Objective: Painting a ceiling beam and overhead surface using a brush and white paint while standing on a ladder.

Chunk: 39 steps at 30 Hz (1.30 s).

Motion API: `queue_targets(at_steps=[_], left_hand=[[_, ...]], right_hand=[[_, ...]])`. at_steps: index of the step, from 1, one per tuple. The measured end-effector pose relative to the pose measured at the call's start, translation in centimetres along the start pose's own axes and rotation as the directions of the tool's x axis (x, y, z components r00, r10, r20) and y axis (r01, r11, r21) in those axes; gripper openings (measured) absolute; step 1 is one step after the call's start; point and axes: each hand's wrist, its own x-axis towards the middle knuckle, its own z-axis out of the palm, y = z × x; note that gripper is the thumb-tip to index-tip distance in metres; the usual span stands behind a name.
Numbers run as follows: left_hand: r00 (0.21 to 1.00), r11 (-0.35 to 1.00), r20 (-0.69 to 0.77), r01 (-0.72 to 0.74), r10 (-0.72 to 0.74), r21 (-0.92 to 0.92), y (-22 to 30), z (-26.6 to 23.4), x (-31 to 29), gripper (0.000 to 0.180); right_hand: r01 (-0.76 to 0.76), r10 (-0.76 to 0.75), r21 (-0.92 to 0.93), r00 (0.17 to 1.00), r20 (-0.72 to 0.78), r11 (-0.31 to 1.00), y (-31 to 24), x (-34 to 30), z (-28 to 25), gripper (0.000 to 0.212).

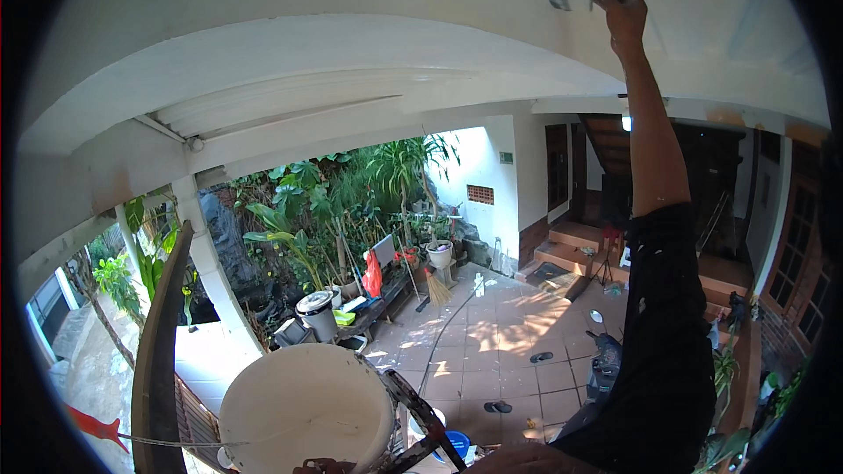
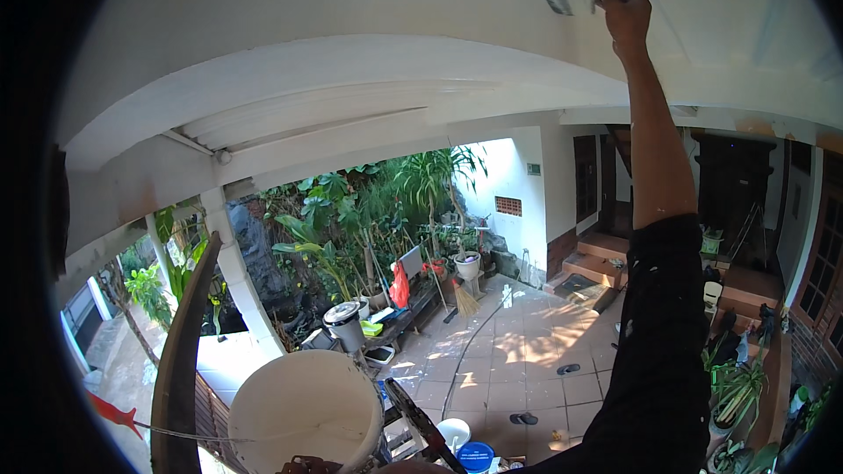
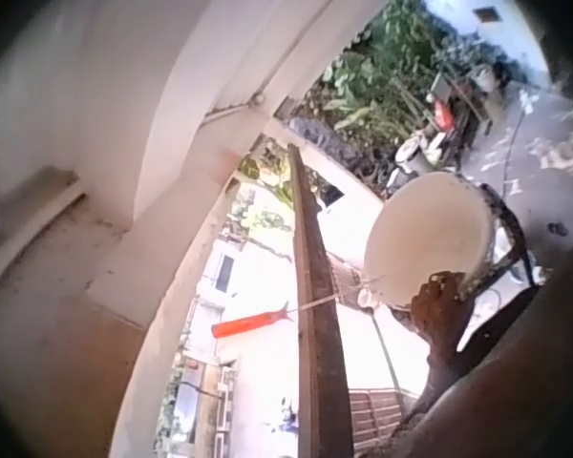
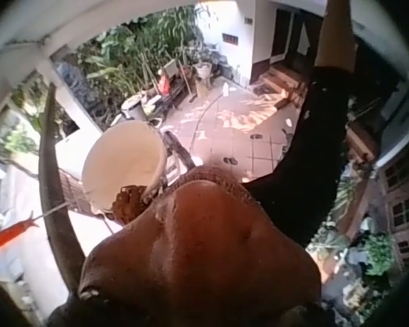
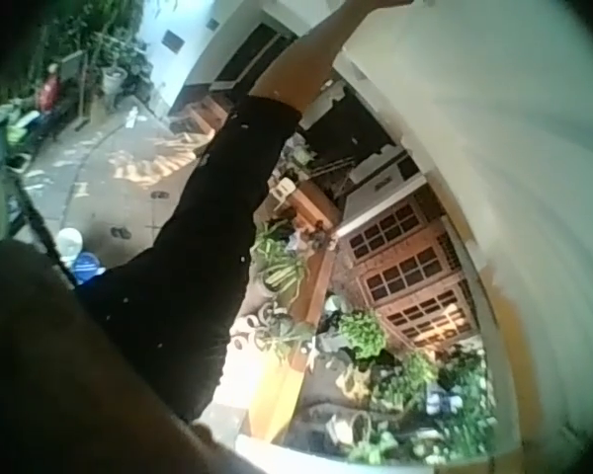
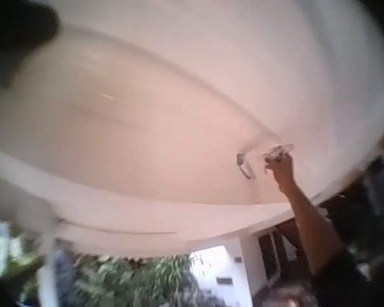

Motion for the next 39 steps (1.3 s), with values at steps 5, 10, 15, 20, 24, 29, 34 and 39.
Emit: queue_targets(at_steps=[5,10,15,20,24,29,34,39], left_hand=[[1.0,1.0,0.004,0.025,-0.025,-0.003,0.1,0.1,-0.3,0.018],[1.0,1.0,0.024,0.017,-0.017,-0.015,0.2,0.3,-0.2,0.018],[0.999,1.0,0.044,0.023,-0.023,-0.005,0.8,0.7,0.3,0.018],[0.998,1.0,0.065,0.015,-0.014,-0.009,1.3,1.1,0.7,0.018],[0.997,1.0,0.072,0.031,-0.031,-0.003,1.3,1.0,0.6,0.018],[0.998,0.999,0.049,0.049,-0.049,0.0,1.4,1.0,0.5,0.018],[0.997,0.998,0.037,0.067,-0.067,-0.002,1.5,0.8,0.4,0.018],[0.996,0.997,0.042,0.08,-0.079,0.0,1.6,0.5,0.0,0.018]], right_hand=[[0.118,-0.181,-0.545,0.981,-0.063,0.83,3.0,-3.7,-5.0,0.022],[0.133,-0.152,-0.641,0.988,0.026,0.756,2.8,-3.6,-2.2,0.024],[0.323,-0.3,-0.347,0.947,0.119,0.881,-2.0,-3.6,3.8,0.017],[0.369,-0.378,0.096,0.919,0.109,0.924,-6.0,-2.2,5.6,0.017],[0.291,-0.316,0.393,0.949,-0.002,0.872,-6.5,-2.8,3.6,0.02],[0.182,-0.315,-0.554,0.937,-0.153,0.812,-5.3,-3.2,1.3,0.033],[0.268,-0.411,-0.653,0.909,-0.073,0.708,-7.5,-3.7,8.4,0.037],[0.339,-0.418,-0.688,0.907,0.056,0.642,-17.9,-4.5,17.4,0.035]])
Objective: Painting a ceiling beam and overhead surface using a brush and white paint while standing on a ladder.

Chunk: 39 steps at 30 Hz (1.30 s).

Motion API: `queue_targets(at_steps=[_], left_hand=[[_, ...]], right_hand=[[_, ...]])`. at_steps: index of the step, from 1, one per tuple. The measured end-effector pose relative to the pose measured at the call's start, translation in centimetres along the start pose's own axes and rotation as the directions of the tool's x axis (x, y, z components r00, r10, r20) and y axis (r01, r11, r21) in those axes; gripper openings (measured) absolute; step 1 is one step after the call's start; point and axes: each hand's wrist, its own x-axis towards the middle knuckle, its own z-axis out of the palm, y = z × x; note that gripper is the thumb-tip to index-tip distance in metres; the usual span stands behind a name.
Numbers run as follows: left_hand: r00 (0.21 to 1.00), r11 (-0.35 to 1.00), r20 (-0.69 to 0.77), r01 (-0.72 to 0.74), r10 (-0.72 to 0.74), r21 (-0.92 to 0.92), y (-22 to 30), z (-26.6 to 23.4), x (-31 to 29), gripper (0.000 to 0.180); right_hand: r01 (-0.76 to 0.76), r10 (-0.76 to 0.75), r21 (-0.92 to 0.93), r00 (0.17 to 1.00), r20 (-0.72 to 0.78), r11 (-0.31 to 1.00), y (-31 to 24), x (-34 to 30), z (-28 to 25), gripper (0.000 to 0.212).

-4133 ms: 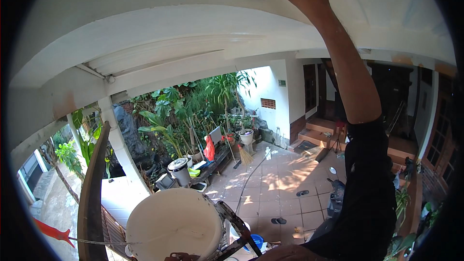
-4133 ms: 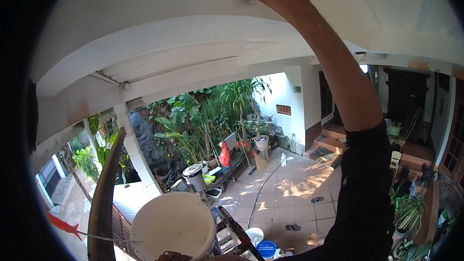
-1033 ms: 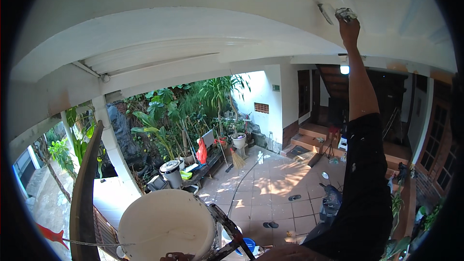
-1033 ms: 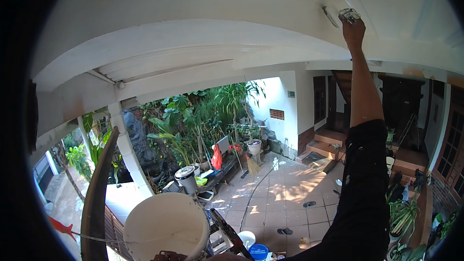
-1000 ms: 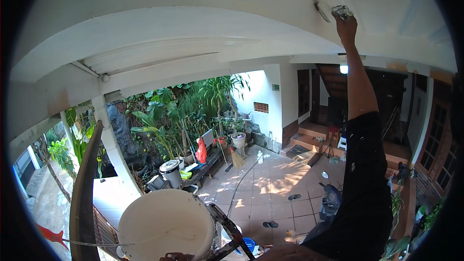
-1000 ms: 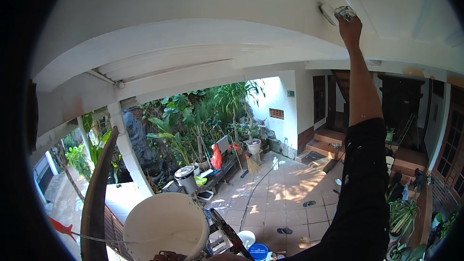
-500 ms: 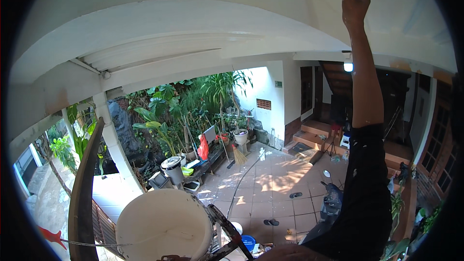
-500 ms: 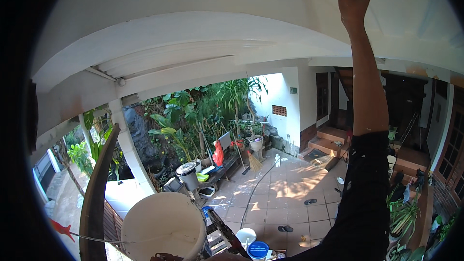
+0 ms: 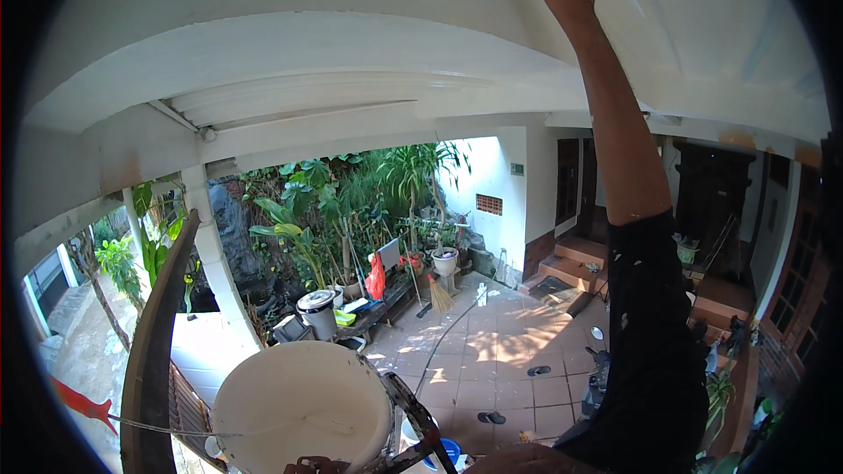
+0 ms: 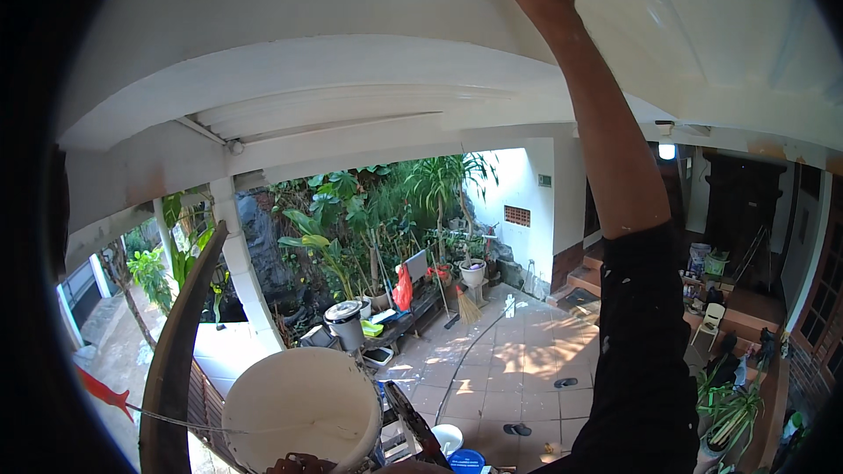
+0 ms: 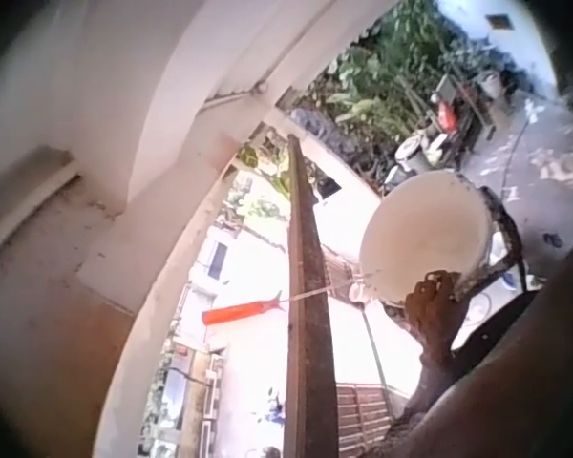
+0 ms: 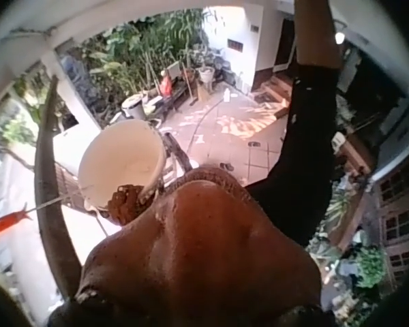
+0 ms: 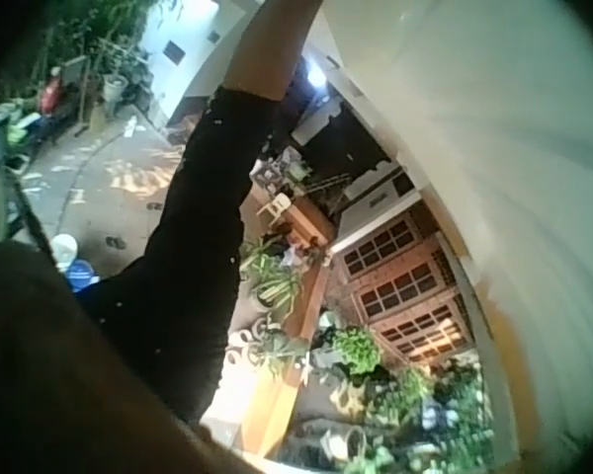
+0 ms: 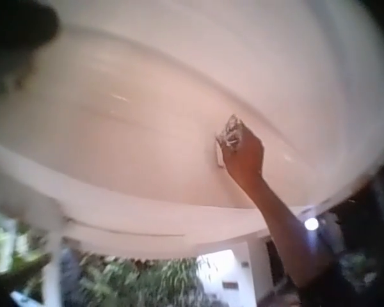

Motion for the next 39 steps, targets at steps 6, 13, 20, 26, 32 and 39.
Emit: queue_targets(at_steps=[6,13,20,26,32,39], left_hand=[[0.999,0.999,0.005,-0.043,0.043,-0.016,0.2,-0.1,0.8,0.018],[0.999,1.0,0.031,-0.015,0.015,0.009,-0.1,-0.7,0.8,0.019],[1.0,1.0,0.012,-0.02,0.02,-0.008,-0.9,-1.4,0.3,0.019],[1.0,0.999,-0.012,-0.005,0.005,-0.046,-0.8,-2.0,-0.3,0.019],[1.0,0.999,-0.013,0.021,-0.021,-0.047,0.6,-3.6,-1.4,0.019],[0.997,0.996,0.008,0.074,-0.074,-0.053,0.2,-3.2,-1.5,0.022]], right_hand=[[0.172,-0.043,0.575,0.972,-0.231,0.8,-7.6,4.9,-2.9,0.029],[-0.22,0.272,0.973,0.943,0.194,0.072,-2.9,2.0,2.8,0.006],[-0.39,0.52,0.826,0.842,0.141,0.408,15.9,-3.5,2.7,0.022],[-0.318,0.31,-0.052,0.942,-0.13,0.947,21.3,-4.9,0.8,0.038],[-0.22,0.231,0.109,0.968,-0.1,0.969,6.7,-0.4,0.4,0.036],[0.041,0.076,0.612,0.984,-0.163,0.79,-17.9,2.8,-1.5,0.026]])
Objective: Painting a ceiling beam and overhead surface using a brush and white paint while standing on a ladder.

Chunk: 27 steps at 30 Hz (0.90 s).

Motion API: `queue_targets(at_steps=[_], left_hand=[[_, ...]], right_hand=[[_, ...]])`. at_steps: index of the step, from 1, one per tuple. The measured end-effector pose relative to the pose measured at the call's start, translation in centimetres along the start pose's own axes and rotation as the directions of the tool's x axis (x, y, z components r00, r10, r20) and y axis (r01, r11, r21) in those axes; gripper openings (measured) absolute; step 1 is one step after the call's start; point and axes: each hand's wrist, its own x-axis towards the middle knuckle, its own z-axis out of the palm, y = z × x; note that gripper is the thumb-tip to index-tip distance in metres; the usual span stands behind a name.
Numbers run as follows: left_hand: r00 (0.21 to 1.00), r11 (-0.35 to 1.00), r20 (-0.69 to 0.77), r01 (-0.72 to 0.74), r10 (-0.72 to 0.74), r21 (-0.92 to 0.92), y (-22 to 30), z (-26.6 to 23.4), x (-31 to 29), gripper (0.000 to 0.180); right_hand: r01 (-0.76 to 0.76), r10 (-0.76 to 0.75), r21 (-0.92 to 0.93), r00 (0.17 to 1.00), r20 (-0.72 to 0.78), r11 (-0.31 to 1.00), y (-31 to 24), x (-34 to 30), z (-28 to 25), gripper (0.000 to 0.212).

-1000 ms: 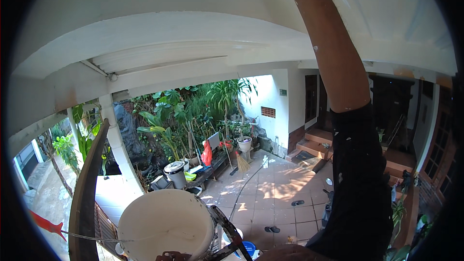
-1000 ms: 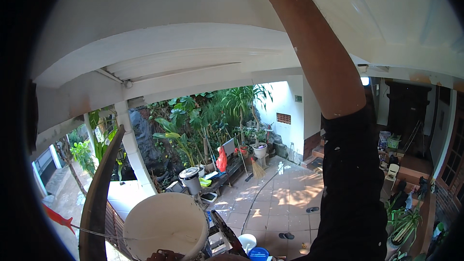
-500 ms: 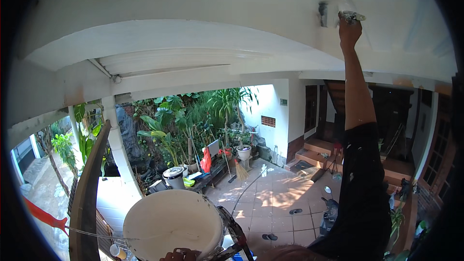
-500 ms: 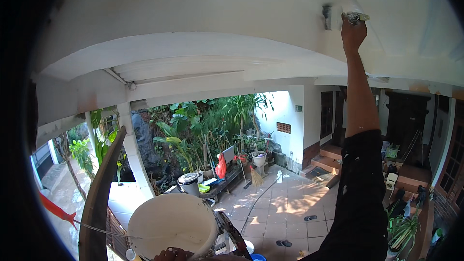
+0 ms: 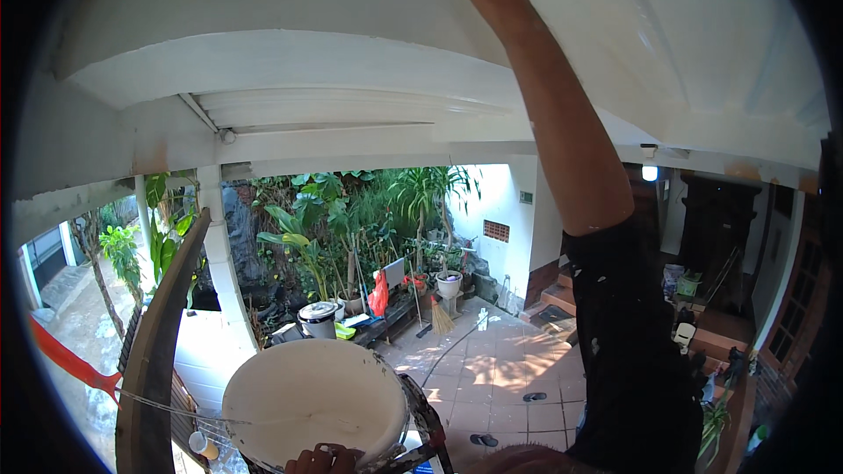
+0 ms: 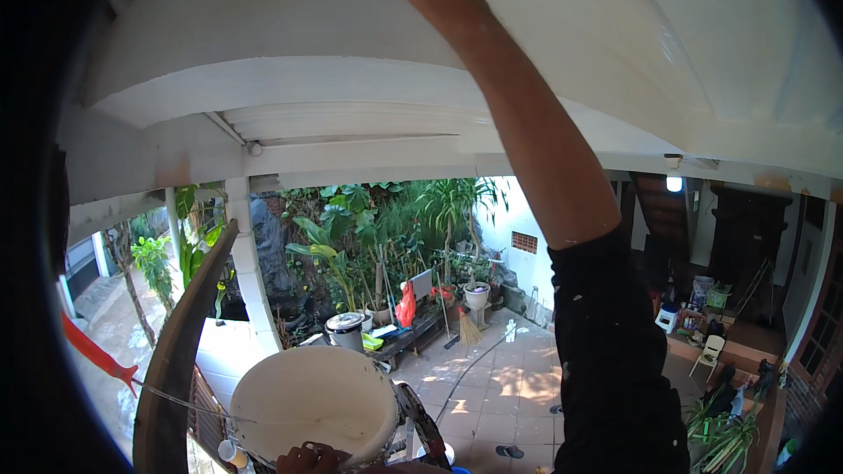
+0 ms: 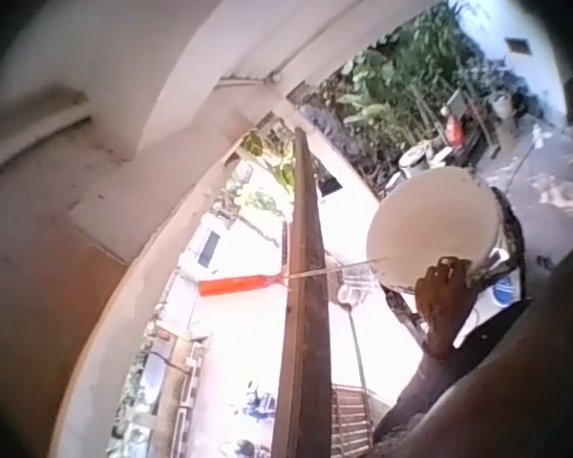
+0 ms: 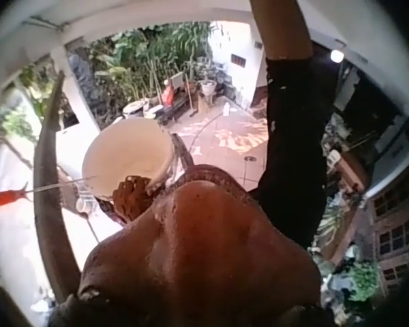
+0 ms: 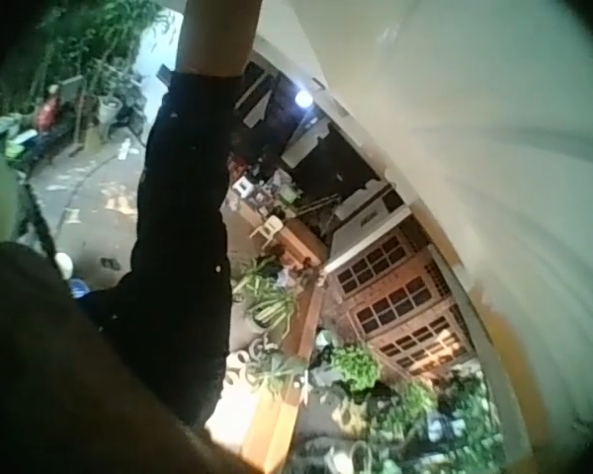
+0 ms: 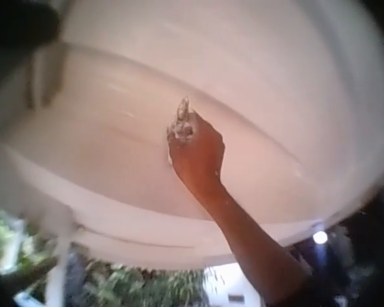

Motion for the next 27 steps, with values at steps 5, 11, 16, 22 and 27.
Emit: queue_targets(at_steps=[5,11,16,22,27], left_hand=[[0.999,0.999,-0.011,-0.032,0.033,0.016,0.4,-0.1,0.3,0.026],[0.999,0.995,-0.027,-0.014,0.017,0.099,0.0,0.1,0.1,0.028],[0.994,0.992,-0.03,-0.103,0.105,0.074,-0.2,0.2,0.5,0.027],[0.997,0.995,-0.025,-0.066,0.068,0.078,-0.4,0.3,0.1,0.026],[0.999,0.994,-0.002,-0.048,0.048,0.096,-0.1,0.2,0.1,0.027]], right_hand=[[0.062,-0.017,0.359,0.992,-0.127,0.931,-7.3,3.4,2.5,0.022],[-0.176,0.22,0.542,0.975,-0.017,0.822,-4.3,1.5,2.8,0.013],[-0.481,0.505,0.732,0.836,0.216,0.483,10.1,1.0,-5.4,0.01],[-0.464,0.48,0.676,0.858,0.183,0.572,28.5,-4.5,-17.2,0.039],[-0.591,0.65,0.316,0.748,-0.129,0.742,32.1,-4.6,-23.4,0.034]])
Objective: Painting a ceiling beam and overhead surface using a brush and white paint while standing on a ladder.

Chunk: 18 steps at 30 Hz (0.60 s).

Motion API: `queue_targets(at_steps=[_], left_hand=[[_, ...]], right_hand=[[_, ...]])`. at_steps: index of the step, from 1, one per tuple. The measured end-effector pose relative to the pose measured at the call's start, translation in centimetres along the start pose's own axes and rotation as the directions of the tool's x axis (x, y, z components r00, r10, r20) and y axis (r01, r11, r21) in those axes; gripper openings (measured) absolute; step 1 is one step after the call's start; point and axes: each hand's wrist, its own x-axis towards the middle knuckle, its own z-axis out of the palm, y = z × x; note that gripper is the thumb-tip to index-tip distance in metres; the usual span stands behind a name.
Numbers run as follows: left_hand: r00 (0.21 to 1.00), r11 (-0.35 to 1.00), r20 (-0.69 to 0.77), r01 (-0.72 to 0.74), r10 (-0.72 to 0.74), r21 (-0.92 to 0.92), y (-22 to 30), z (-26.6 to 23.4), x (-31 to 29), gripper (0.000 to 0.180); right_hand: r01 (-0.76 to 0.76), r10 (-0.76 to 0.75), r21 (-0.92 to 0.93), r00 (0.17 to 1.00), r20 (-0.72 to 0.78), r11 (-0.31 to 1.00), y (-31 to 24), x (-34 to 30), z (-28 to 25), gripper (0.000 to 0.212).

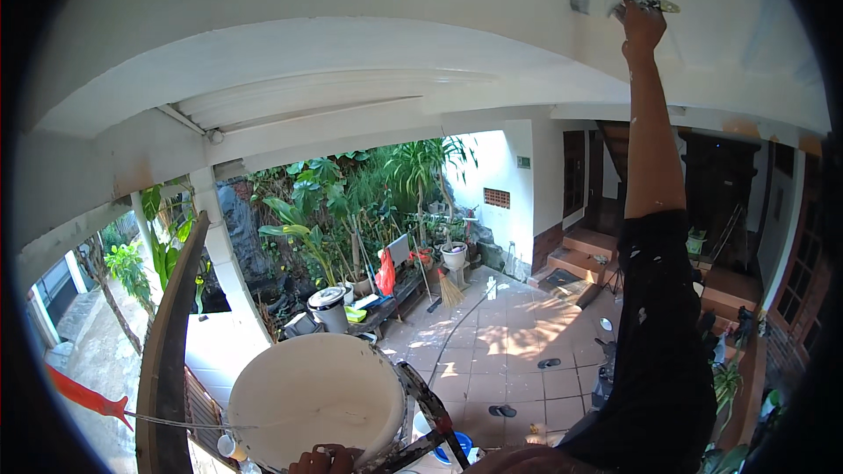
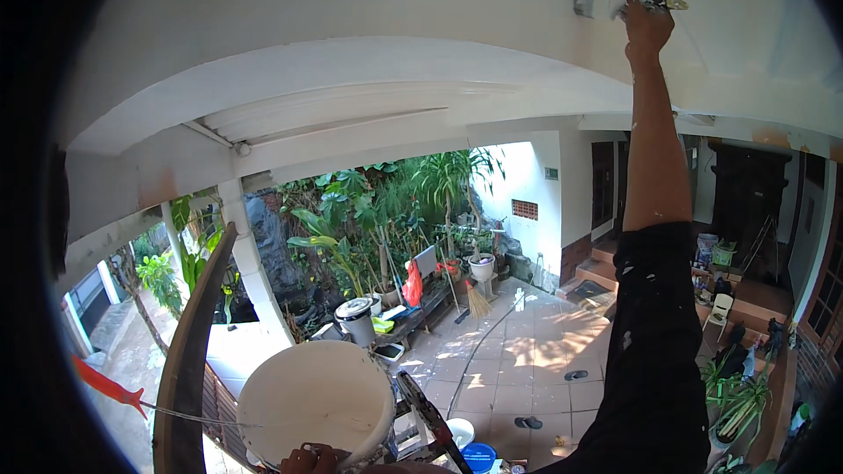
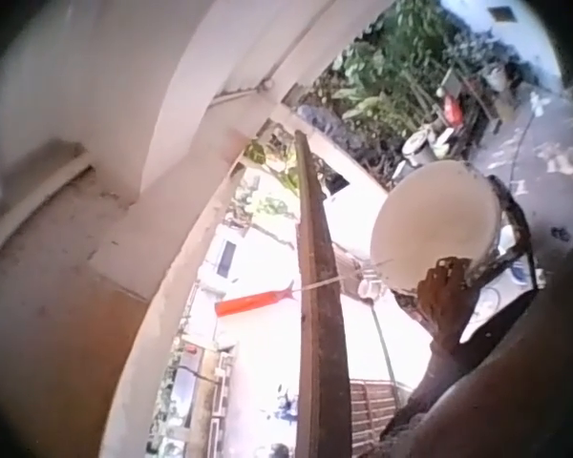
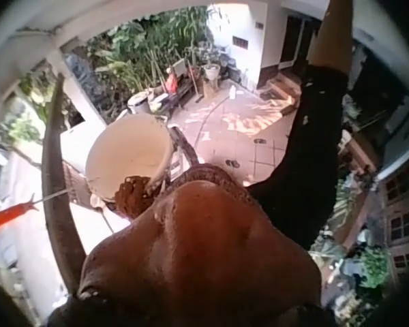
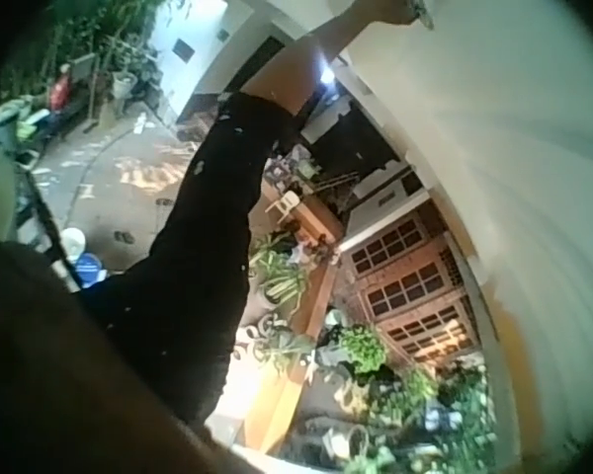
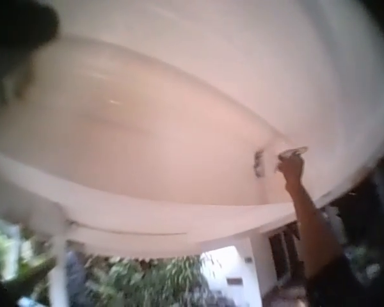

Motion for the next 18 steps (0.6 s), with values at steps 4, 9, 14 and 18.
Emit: queue_targets(at_steps=[4,9,14,18], left_hand=[[0.999,0.999,-0.011,0.033,-0.032,0.01,0.4,0.0,-0.1,0.028],[1.0,0.999,-0.009,0.018,-0.018,-0.029,0.8,-0.2,0.0,0.03],[1.0,0.999,-0.006,0.028,-0.028,-0.029,0.3,0.0,0.2,0.029],[0.995,0.999,-0.096,0.039,-0.037,0.023,0.6,0.0,0.3,0.028]], right_hand=[[0.227,-0.286,-0.897,0.951,0.12,0.379,-1.6,-1.1,-2.6,0.044],[0.276,-0.177,-0.923,0.956,0.234,0.267,-4.4,-6.3,0.2,0.043],[0.575,-0.351,-0.635,0.818,0.455,0.516,-12.5,-17.8,10.3,0.038],[0.638,-0.473,-0.354,0.757,0.451,0.684,-19.7,-24.2,18.3,0.015]])
